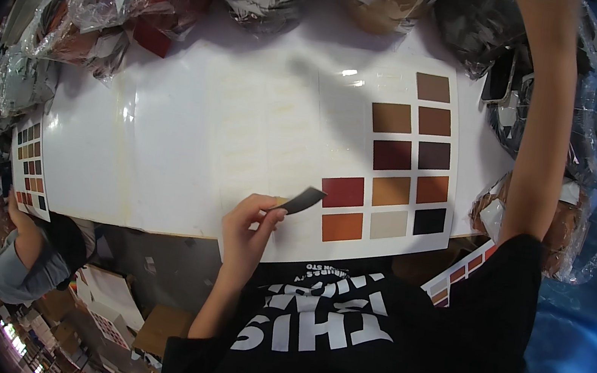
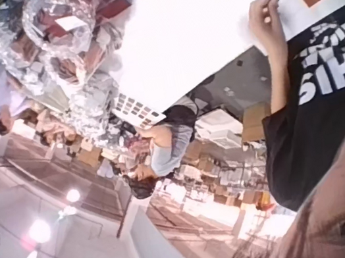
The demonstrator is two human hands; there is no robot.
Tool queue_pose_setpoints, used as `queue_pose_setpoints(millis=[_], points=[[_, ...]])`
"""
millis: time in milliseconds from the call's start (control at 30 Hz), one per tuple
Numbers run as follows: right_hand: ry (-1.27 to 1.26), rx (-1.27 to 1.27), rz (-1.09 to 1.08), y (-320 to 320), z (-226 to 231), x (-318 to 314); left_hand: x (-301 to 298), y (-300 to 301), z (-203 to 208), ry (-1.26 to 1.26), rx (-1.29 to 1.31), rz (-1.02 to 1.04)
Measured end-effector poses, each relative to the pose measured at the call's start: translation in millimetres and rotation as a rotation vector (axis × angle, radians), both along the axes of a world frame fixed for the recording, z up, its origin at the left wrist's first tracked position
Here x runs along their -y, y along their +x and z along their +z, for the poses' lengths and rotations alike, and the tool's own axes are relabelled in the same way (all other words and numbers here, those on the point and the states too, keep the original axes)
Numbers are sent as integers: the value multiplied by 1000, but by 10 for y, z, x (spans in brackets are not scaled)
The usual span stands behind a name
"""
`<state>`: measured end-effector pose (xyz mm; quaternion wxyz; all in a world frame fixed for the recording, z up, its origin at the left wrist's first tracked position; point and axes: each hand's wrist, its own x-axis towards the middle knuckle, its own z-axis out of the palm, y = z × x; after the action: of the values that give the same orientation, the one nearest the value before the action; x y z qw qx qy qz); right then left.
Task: Peeling and sticking various material color samples onto a card to create a swatch book.
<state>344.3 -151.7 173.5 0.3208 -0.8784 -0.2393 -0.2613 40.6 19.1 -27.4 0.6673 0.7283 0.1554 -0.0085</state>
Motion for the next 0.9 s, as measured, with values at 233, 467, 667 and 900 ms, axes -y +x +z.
queue_pose_setpoints(millis=[233, 467, 667, 900], points=[[406, -896, 156, -1205, -1384, 440, -68, 108, 68, 211, -148, -43], [644, -1297, -41, -1471, -2197, 476, 62, 396, 127, 405, -21, -228], [639, -1320, -22, -1264, -2304, 344, 78, 654, 134, 644, 177, -342], [590, -1351, -85, -1219, -2288, 318, 122, 971, 60, 748, 270, -384]])
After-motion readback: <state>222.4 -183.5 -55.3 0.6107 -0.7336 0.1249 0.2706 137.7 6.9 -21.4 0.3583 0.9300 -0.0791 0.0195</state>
